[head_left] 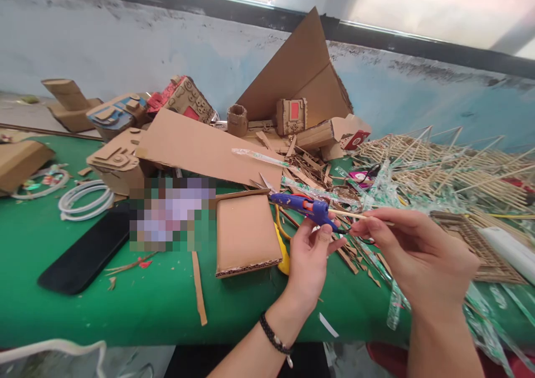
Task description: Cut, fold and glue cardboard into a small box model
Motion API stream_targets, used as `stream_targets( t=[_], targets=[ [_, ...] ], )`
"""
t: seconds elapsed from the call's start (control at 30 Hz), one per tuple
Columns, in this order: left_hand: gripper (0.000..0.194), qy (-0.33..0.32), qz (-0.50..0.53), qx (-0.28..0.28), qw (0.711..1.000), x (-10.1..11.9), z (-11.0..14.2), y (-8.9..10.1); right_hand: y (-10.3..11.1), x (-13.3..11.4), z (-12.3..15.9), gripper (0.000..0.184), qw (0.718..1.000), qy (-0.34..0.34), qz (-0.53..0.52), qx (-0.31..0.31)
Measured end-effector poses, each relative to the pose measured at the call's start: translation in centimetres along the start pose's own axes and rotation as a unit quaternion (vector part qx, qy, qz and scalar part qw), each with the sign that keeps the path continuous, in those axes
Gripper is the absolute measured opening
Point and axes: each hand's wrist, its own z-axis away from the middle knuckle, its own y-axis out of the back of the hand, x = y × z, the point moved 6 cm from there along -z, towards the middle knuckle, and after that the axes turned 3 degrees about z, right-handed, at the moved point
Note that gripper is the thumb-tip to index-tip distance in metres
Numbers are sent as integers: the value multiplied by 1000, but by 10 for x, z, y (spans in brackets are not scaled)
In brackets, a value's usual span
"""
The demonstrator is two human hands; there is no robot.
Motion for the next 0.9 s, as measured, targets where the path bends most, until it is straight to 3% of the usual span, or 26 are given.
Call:
stream_targets(
  t=[0.27, 0.4, 0.57, 0.9],
  targets=[
    [57, -5, -10, 5, 1000, 1, 0, -1, 3, -7, -2, 16, 999, 33, 20, -4],
    [57, -16, -7, 3, 1000, 2, 0, -3, -3, -14, -2, 15, 998, 11, -53, -6],
    [57, -19, -6, 10, 1000, 1, -1, -2, -14, -17, -3, 11, 992, -8, -121, 43],
    [54, -22, -7, 9, 1000, 6, 2, -3, -30, -18, 7, 14, 980, 13, -133, 149]
  ],
)
